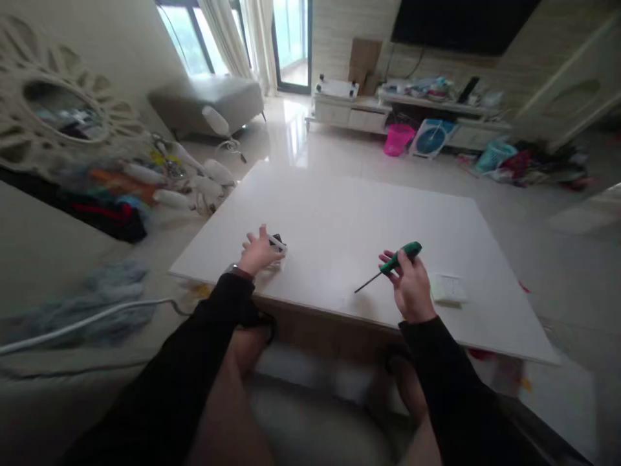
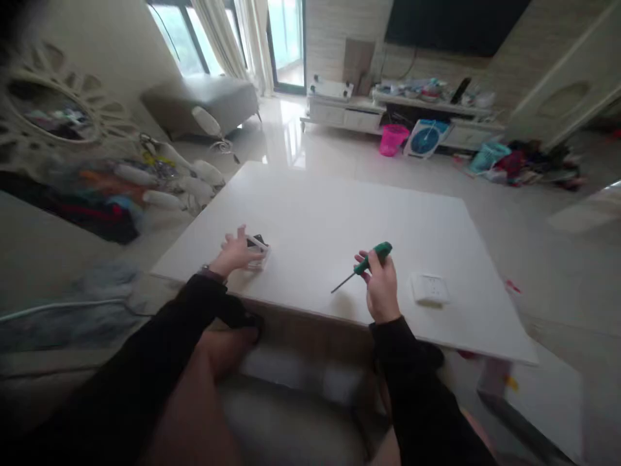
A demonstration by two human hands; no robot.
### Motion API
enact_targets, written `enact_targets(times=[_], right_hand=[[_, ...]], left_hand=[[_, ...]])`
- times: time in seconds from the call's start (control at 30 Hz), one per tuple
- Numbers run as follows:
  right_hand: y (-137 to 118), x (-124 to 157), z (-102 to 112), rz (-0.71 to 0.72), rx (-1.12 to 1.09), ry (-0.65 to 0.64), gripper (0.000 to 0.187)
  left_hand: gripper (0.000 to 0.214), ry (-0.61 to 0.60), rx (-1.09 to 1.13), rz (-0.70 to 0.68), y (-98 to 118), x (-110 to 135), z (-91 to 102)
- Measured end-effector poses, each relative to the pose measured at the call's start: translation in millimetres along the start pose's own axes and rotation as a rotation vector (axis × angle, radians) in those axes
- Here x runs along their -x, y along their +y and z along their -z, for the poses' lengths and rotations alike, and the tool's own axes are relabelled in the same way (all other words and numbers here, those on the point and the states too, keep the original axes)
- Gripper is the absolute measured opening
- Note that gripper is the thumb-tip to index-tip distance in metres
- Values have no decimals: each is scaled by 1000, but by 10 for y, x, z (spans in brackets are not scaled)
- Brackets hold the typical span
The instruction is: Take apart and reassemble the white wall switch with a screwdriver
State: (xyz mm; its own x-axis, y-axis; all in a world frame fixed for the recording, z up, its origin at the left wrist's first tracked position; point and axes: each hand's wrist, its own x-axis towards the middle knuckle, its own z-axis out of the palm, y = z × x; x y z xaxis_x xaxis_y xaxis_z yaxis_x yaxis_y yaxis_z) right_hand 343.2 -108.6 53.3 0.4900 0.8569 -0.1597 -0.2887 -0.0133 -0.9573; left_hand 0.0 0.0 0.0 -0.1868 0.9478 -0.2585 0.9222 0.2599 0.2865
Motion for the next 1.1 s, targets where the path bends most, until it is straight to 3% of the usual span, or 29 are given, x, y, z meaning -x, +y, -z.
enact_targets(times=[0.13,0.27,0.47,0.6,0.8,1.1], right_hand=[[-51,-24,48,33,-20,34,50],[-72,-14,60,46,-40,44,47],[-130,-37,89,40,-50,50,48],[-147,-45,102,31,-56,50,49],[-136,-34,117,30,-46,33,49],[-108,-56,130,33,-3,45,47]], left_hand=[[127,-51,23,-25,-128,-65,-79],[129,-12,-8,-20,-187,-127,-186],[127,98,-19,-78,-90,-117,-314],[125,90,-11,-101,19,-56,-334],[124,41,5,-179,326,144,-443],[124,-46,48,-356,1081,775,-834]])
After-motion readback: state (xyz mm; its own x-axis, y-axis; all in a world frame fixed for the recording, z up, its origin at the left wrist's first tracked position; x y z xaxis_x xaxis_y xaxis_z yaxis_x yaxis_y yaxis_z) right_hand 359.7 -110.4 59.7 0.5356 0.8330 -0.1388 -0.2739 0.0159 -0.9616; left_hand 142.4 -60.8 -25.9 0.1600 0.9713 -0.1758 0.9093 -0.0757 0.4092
